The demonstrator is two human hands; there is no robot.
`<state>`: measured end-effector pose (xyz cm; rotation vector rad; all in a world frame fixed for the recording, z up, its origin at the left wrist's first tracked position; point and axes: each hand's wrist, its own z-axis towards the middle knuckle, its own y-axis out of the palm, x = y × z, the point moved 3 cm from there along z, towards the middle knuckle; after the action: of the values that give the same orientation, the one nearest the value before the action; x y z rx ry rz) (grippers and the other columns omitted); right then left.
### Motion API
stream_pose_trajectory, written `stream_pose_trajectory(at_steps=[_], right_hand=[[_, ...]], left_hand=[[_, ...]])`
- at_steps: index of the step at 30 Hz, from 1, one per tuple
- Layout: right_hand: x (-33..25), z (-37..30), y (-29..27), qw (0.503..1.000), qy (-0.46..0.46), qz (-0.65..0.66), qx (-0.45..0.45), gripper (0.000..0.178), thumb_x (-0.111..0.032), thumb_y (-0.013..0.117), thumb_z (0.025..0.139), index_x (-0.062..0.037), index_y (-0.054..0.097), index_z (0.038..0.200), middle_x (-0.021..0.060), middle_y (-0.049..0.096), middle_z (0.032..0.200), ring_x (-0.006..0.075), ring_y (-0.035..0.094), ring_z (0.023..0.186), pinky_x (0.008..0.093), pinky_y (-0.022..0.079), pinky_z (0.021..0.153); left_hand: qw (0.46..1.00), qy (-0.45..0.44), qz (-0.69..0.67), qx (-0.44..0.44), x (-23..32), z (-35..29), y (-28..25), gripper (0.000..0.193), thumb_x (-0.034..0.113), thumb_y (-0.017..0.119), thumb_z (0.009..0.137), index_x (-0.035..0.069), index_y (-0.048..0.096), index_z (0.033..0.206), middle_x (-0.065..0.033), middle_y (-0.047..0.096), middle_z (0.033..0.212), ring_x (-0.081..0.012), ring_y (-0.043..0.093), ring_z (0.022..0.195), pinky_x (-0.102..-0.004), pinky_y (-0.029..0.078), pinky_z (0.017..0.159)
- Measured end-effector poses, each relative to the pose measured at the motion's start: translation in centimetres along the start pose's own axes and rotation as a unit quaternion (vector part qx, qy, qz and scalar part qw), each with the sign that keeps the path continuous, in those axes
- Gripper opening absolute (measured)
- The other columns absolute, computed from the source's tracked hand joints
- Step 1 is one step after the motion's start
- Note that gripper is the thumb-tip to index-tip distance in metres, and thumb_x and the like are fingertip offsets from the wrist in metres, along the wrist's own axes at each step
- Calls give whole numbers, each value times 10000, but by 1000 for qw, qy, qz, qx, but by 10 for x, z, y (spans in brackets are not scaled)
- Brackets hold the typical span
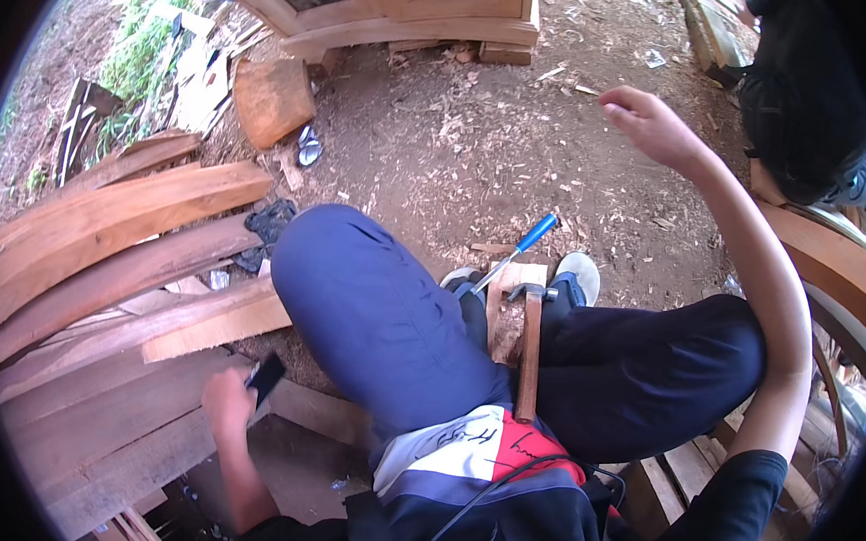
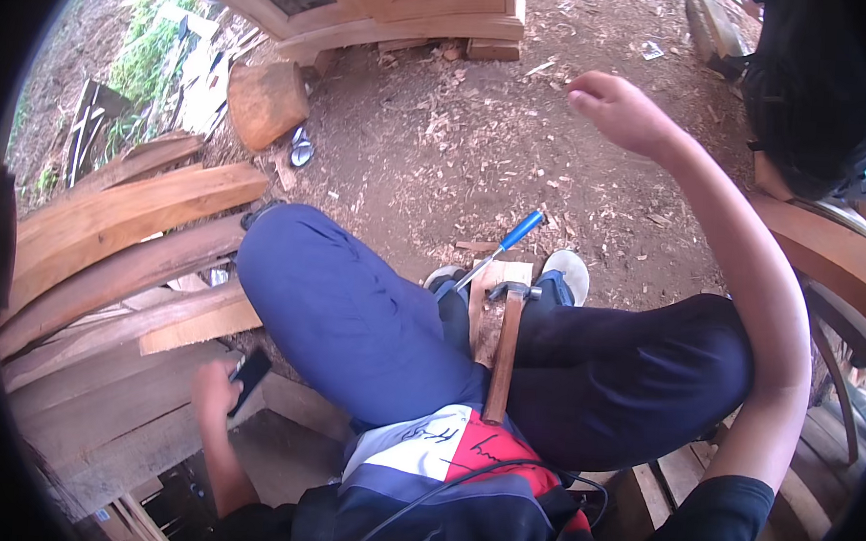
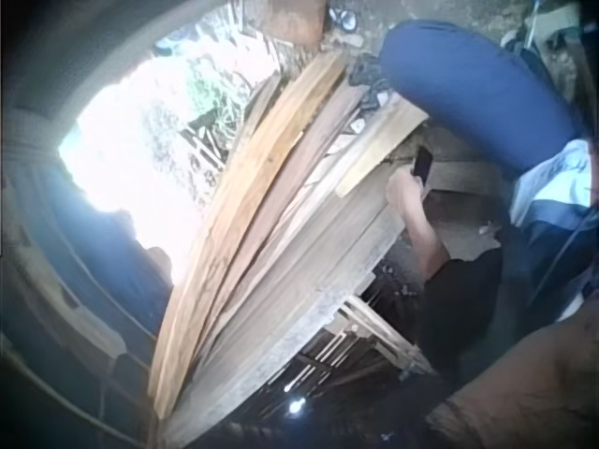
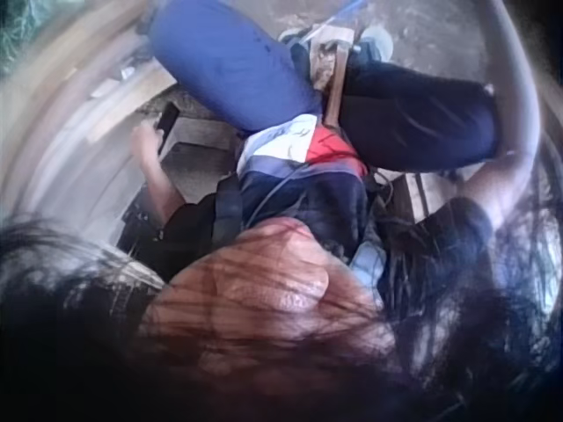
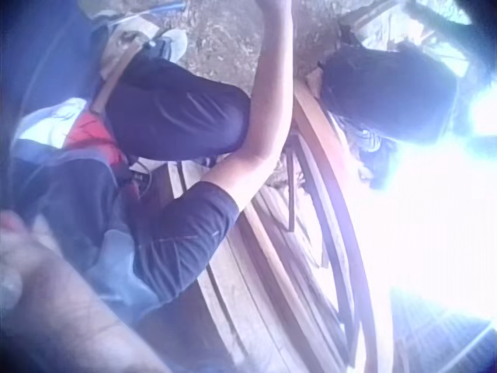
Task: The person sits cross-legged on the ground and uses a hammer and a chisel to carve a rectangular piece of wood. They repeatedly position the chisel on the wood and strike it with the hammer to remove material.
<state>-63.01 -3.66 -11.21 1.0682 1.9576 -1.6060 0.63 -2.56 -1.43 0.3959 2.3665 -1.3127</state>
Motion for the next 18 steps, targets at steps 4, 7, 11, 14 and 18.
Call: stream_pose_trajectory(at_steps=[4,7,11,14,18], right_hand=[[-15,-12,-9,999,-3,-39,-31,360,-244,507,996,6,586,1243,173,641,1198,272,606,1135,391,477,994],[-12,-9,1,999,-13,-26,-39,378,-259,524,985,-1,578,1255,172,637,1211,267,609,1128,381,475,988],[19,-16,-6,999,16,-27,-38,378,-252,523,986,-5,572,1267,159,645,1191,250,609,1122,376,467,988],[21,-28,-20,998,50,-31,-18,374,-253,526,987,-4,571,1263,160,647,1179,247,609,1116,372,466,982],[29,-15,-12,998,41,-4,-47,367,-258,525,990,-5,575,1252,155,651,1146,240,610,1093,363,469,965]], left_hand=[[989,-82,72,-101,-66,43,93,220,116,646,800,40,733,987,-192,703,1009,-335,678,1003,-441,549,851],[986,-135,101,-14,-118,72,117,217,106,608,828,25,729,989,-209,694,1039,-347,673,1015,-447,547,855],[984,-173,37,34,-84,107,75,299,209,551,910,45,687,1119,-200,665,1165,-363,651,1064,-449,539,879],[966,-227,-71,99,-121,173,113,378,246,546,913,50,606,1230,-216,592,1285,-369,603,1151,-457,510,938],[944,-121,-94,291,-237,204,175,422,303,509,954,99,541,1322,-174,553,1358,-353,608,1144,-470,513,930]])
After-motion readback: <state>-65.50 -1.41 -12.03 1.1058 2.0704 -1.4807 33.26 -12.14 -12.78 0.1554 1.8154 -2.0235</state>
